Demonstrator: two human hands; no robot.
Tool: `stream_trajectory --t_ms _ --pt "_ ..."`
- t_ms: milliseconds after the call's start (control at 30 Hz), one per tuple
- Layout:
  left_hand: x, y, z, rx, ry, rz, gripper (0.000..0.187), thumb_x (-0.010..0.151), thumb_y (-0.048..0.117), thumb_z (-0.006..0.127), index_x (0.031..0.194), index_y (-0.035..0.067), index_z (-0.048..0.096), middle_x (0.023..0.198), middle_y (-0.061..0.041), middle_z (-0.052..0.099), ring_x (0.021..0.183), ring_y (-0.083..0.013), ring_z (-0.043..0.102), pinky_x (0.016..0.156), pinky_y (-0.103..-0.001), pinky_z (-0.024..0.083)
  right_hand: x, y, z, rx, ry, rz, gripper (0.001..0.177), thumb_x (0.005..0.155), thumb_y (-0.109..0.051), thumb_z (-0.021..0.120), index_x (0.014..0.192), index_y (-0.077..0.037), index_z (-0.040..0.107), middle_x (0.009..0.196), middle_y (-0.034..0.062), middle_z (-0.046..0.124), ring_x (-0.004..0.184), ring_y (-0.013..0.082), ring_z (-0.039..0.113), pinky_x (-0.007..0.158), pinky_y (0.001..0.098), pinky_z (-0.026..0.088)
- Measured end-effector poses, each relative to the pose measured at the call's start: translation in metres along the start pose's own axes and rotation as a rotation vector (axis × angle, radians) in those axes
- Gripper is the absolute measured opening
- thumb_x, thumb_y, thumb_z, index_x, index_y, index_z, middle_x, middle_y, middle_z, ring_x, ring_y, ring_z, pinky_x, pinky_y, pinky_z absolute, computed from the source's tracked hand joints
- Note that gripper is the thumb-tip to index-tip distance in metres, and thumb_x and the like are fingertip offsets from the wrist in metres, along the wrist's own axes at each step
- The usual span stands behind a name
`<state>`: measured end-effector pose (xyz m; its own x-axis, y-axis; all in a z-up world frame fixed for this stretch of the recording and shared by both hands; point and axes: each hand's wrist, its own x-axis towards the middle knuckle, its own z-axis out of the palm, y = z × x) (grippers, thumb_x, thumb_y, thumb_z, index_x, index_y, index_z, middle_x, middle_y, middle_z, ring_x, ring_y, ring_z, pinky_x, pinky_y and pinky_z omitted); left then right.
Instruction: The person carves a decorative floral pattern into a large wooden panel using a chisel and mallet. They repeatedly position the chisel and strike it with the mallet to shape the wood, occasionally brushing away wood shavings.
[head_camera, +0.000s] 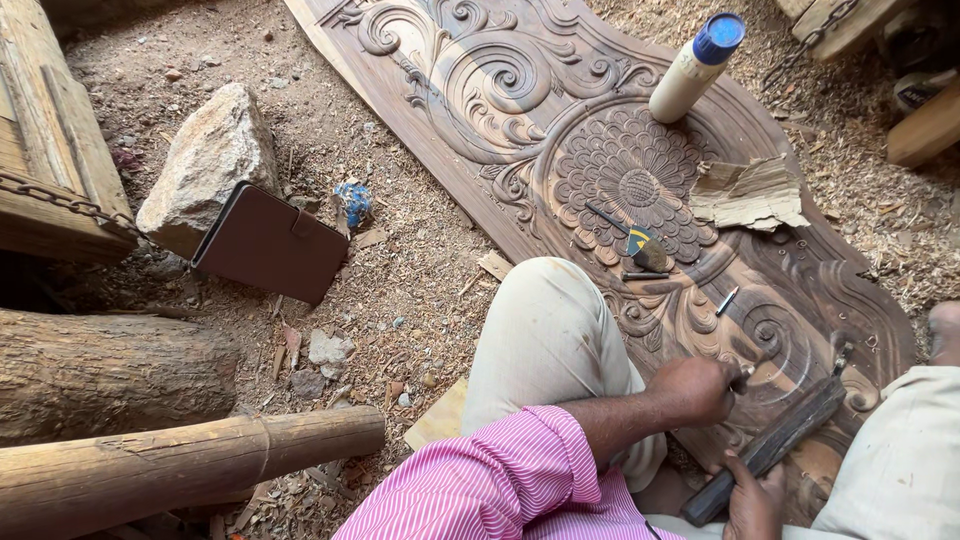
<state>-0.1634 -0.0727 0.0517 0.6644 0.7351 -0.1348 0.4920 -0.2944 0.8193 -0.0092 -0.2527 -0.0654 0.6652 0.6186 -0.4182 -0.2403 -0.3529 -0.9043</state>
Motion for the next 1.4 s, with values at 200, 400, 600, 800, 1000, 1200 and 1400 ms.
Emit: stream_trajectory --t_ms 200,400,600,800,1000,1200,1400 --pt "0.007 -0.008 -0.004 0.049 -0.058 -0.159 0.027 0.089 0.018 0.061 0.113 0.007 0.068 0.103 -0.017 0.076 0.097 -0.0323 0.075 0.087 -0.049 0.058 -0.011 -0.013 0.007 -0.03 0.019 0.045 0.042 0.094 -0.001 0.069 0.128 -0.002 0.045 0.098 0.0114 0.062 0.069 0.0215 0.065 0.056 0.0351 0.054" --pt "0.003 -0.01 -0.003 0.071 -0.048 -0.132 0.028 0.089 0.014 0.06 0.114 0.005 0.068 0.104 -0.02 0.075 0.1 -0.0346 0.073 0.09 -0.05 0.057 -0.013 -0.019 0.011 -0.045 0.029 0.047 0.043 0.093 -0.001 0.069 0.129 -0.003 0.044 0.099 0.0103 0.063 0.07 0.0215 0.065 0.058 0.034 0.053" --pt "0.008 -0.015 0.003 0.278 0.155 -0.019 0.025 0.087 0.013 0.059 0.11 0.005 0.068 0.106 -0.018 0.07 0.102 -0.0337 0.069 0.085 -0.047 0.058 -0.021 -0.026 0.01 -0.019 0.01 0.048 0.043 0.094 0.0 0.068 0.13 -0.002 0.045 0.102 0.0099 0.062 0.074 0.0195 0.065 0.062 0.0322 0.054" --pt "0.002 -0.029 0.011 0.462 0.351 0.181 0.025 0.075 0.019 0.063 0.094 0.004 0.07 0.106 -0.021 0.068 0.108 -0.0378 0.067 0.082 -0.049 0.057 -0.026 -0.042 0.024 -0.054 0.017 0.069 0.05 0.094 -0.001 0.068 0.138 -0.004 0.044 0.108 0.0091 0.06 0.085 0.021 0.062 0.072 0.0361 0.052" --pt "-0.001 -0.02 0.048 0.133 -0.408 0.083 0.053 0.074 0.046 0.076 0.116 0.015 0.071 0.108 -0.02 0.072 0.1 -0.0408 0.069 0.084 -0.054 0.056 -0.032 -0.041 0.02 0.039 -0.052 0.023 0.063 0.093 -0.013 0.069 0.149 -0.007 0.041 0.139 0.0077 0.059 0.125 0.0207 0.057 0.103 0.0356 0.045" --pt "-0.006 -0.009 0.025 0.194 -0.419 0.208 0.031 0.089 0.038 0.069 0.108 0.014 0.073 0.096 -0.017 0.075 0.092 -0.0379 0.072 0.08 -0.052 0.057 -0.029 -0.058 0.032 0.027 0.002 0.053 0.05 0.091 -0.002 0.065 0.138 -0.003 0.048 0.117 0.0134 0.066 0.102 0.0233 0.065 0.09 0.0366 0.053" --pt "-0.006 -0.007 0.025 0.214 -0.435 0.284 0.025 0.087 0.032 0.072 0.105 0.014 0.074 0.095 -0.015 0.075 0.09 -0.0366 0.073 0.08 -0.051 0.058 -0.033 -0.063 0.031 0.019 0.003 0.039 0.046 0.091 -0.002 0.06 0.136 -0.004 0.051 0.119 0.008 0.068 0.106 0.0183 0.067 0.093 0.0322 0.052"
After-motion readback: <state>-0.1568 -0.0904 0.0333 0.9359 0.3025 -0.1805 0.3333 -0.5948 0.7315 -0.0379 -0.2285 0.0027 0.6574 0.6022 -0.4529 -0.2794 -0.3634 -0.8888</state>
